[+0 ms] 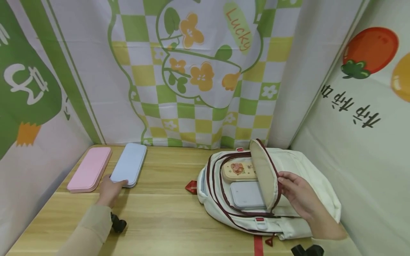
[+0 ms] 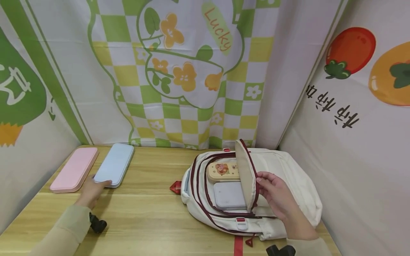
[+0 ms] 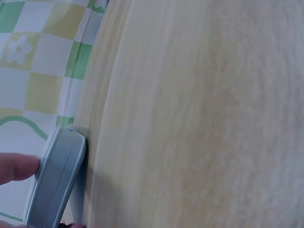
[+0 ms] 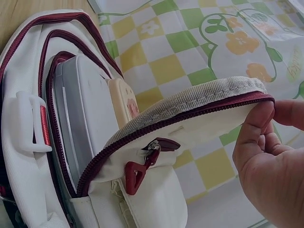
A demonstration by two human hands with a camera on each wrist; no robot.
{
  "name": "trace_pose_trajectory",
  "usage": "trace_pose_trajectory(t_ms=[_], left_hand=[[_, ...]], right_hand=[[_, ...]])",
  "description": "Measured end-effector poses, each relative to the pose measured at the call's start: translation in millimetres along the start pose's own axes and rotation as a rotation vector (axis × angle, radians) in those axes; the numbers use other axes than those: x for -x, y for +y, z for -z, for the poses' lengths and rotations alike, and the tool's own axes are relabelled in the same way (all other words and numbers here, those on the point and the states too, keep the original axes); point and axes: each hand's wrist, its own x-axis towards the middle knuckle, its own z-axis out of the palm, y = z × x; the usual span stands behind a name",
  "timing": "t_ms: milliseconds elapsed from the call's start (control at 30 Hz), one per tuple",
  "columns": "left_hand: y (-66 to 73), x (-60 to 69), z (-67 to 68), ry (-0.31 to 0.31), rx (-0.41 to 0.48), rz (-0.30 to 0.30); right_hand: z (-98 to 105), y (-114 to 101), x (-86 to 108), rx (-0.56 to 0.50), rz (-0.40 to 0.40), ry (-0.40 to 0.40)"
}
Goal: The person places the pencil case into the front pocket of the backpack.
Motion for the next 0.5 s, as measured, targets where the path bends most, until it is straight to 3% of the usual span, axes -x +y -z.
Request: trace_pose_trajectory(t_ms=[233,333,500], left_hand=[[5.4,3.8,0.6,0.033,0.341,0.067],[7.7,4.3,0.9,0.051,0.416,0.084],[11.7,4.7,2.2,0.064,0.465,0.128]], right_hand=[[-1.4,0.0,0.2,0.017,-0.016,0.060],[-2.1,0.2,0.6,0.013,-0.020,0.064],[-1.8,0.9,1.4,0.008,-0.019,0.080]])
